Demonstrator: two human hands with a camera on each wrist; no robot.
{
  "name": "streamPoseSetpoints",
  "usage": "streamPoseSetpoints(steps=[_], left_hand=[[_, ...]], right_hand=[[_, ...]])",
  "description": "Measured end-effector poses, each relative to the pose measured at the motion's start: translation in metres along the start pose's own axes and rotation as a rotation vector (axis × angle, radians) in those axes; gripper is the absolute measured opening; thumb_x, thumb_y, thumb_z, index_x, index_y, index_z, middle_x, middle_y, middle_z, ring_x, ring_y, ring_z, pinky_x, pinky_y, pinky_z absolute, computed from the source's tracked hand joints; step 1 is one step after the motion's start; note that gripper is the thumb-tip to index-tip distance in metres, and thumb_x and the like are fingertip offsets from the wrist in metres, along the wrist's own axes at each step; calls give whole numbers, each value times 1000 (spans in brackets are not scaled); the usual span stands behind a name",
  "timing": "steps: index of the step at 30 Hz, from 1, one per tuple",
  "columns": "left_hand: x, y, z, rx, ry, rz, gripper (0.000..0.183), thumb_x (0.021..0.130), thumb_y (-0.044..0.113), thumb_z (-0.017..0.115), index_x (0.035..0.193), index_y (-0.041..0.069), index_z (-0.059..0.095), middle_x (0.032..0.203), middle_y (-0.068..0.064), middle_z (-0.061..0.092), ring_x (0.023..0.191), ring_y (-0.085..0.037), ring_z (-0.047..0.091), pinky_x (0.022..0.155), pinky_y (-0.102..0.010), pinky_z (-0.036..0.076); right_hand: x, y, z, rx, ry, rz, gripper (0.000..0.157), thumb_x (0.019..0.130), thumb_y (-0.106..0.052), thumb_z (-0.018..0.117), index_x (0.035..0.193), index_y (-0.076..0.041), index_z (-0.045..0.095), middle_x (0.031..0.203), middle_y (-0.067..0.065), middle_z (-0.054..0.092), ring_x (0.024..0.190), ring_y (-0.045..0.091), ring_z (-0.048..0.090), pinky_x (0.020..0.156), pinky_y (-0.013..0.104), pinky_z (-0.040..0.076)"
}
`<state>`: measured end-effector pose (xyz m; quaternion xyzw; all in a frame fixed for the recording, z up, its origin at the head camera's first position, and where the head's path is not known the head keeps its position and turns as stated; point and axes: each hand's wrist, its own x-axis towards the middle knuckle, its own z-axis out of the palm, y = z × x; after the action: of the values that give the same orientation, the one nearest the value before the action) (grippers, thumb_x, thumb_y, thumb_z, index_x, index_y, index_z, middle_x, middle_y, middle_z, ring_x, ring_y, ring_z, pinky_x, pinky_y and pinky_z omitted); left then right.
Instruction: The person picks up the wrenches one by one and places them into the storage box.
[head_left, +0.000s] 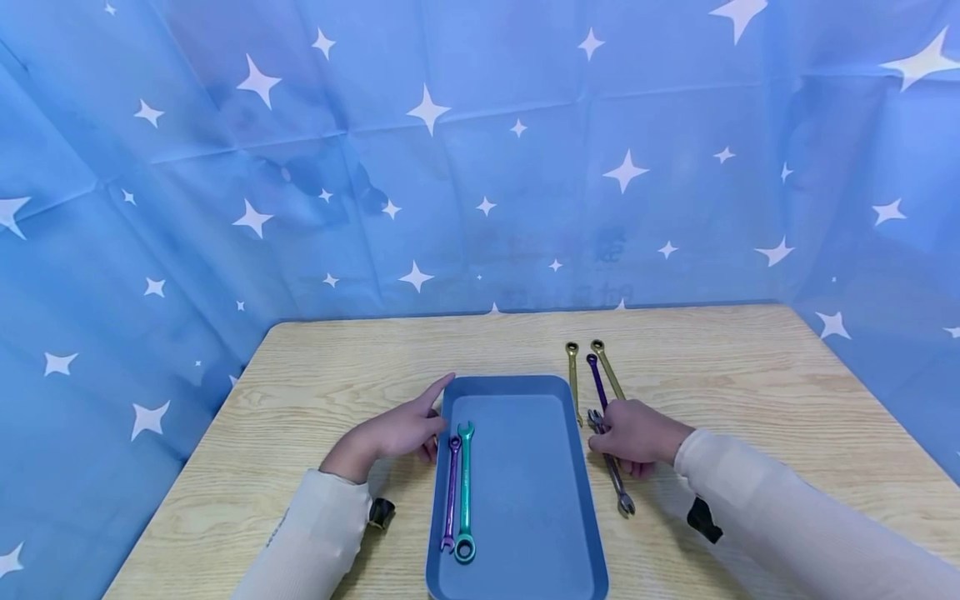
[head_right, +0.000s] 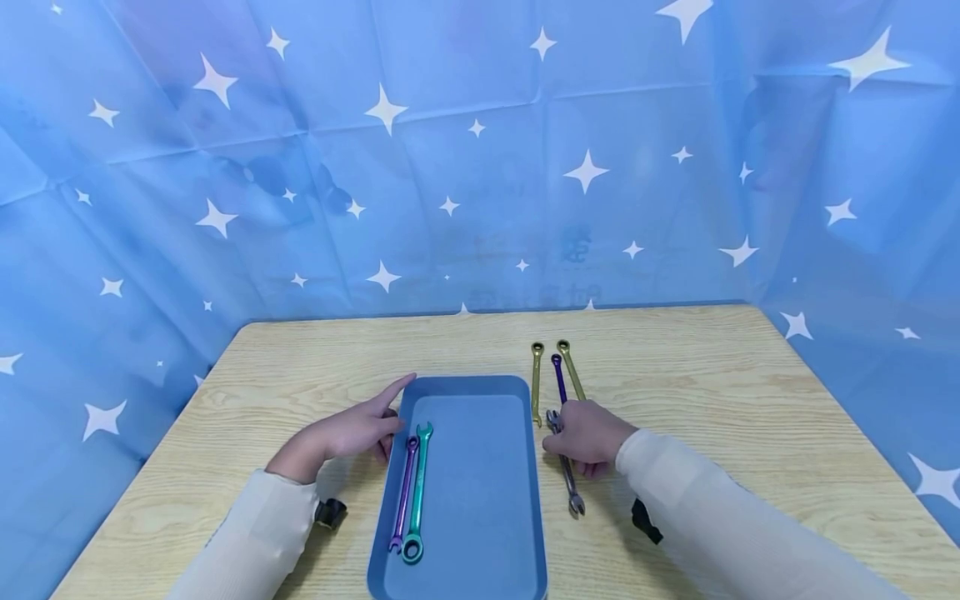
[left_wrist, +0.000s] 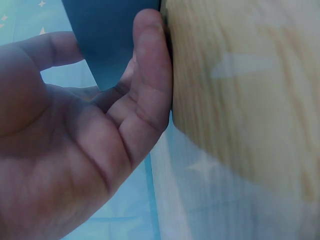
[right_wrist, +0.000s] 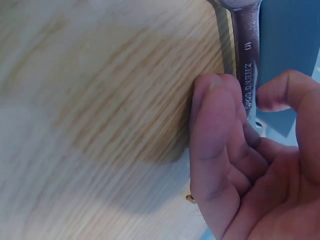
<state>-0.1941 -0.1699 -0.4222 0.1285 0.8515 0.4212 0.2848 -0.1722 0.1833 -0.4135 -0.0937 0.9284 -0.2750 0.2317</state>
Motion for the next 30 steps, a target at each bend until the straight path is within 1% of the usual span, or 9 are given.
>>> streamPoseSetpoints(steps=[7, 12, 22, 27, 30], left_hand=[[0, 0, 1, -9, 2, 2, 74, 102, 17, 41, 162, 34, 0, 78, -16, 60, 69, -25, 65, 67, -36, 58], [0, 0, 1, -3, 3, 1, 74, 102, 17, 41, 162, 34, 0, 79, -16, 61, 69, -25, 66, 67, -36, 58], [0, -1, 0, -14, -4, 5, 74, 102, 17, 40, 162, 33, 0, 79, -17, 62, 69, -25, 66, 67, -36, 58], [0, -1, 0, -13, -3, 5, 74, 102, 17, 40, 162, 33, 0, 80, -17, 63, 69, -25, 66, 68, -36, 58], [0, -2, 0, -10, -3, 5, 74, 102, 17, 41, 162, 34, 0, 80, -17, 63, 69, -25, 66, 68, -36, 58]], right_hand=[[0, 4, -2, -16, 7, 20, 40, 89, -18, 62, 52, -11, 50, 44, 3, 57, 36, 13, 56, 40, 32, 52], [-2, 5, -3, -14, 5, 27, 38, 89, -16, 62, 54, -11, 48, 46, 5, 60, 37, 14, 58, 41, 32, 53], [-4, 6, -4, 3, -7, 25, 36, 91, -15, 62, 58, -10, 48, 48, 5, 60, 38, 14, 57, 41, 32, 53], [-4, 9, -4, 9, -13, 26, 38, 92, -15, 61, 58, -12, 47, 49, 5, 60, 38, 14, 57, 42, 32, 53], [-3, 11, -4, 13, -14, 22, 36, 93, -16, 60, 59, -10, 49, 48, 5, 60, 38, 14, 57, 42, 32, 53]])
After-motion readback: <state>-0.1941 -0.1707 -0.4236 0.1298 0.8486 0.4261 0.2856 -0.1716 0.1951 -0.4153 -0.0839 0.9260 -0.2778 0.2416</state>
